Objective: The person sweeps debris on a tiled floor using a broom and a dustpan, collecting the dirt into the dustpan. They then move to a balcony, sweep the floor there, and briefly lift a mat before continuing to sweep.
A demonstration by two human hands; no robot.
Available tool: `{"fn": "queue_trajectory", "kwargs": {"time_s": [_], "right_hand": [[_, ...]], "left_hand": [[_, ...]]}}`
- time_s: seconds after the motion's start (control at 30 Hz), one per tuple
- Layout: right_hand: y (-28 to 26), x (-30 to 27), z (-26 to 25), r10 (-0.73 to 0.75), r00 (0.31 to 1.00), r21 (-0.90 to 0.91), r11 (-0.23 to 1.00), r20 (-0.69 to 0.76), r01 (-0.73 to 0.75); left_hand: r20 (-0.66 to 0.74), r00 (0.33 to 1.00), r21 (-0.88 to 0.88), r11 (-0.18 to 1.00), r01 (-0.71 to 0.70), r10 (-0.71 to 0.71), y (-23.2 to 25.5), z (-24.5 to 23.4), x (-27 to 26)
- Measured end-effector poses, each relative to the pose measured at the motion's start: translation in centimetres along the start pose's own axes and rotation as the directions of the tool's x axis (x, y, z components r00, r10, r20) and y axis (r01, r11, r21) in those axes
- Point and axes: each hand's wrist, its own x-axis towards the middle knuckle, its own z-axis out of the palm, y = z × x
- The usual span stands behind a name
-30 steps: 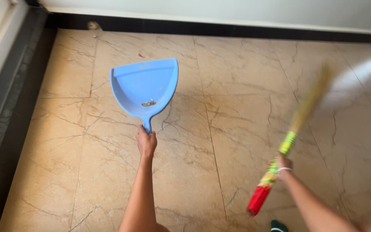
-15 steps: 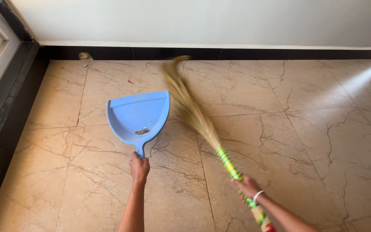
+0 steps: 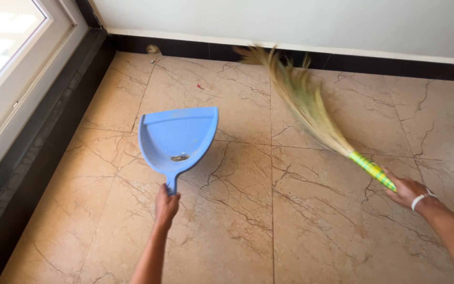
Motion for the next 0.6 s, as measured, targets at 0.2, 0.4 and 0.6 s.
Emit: {"fn": "queue_trajectory", "kwargs": {"time_s": [0.2, 0.4, 0.6], "right_hand": [[-2.4, 8.9, 1.6, -0.207, 0.977, 0.115, 0.971, -0.043, 0.21], [-2.9, 13.6, 1.6, 0.015, 0.997, 0.258, 0.966, -0.081, 0.007], [-3.0, 17.2, -1.8, -0.138, 0.932, 0.04, 0.986, -0.334, 0.16]], "left_hand": [[0.066, 0.992, -0.025, 0.994, 0.109, -0.107, -5.8, -1.4, 0.0], [0.076, 0.997, 0.097, 0.995, 0.027, -0.034, -9.2, -7.5, 5.1], [0.102, 0.982, 0.185, 0.973, 0.139, -0.16, -8.7, -13.8, 3.7]]}}
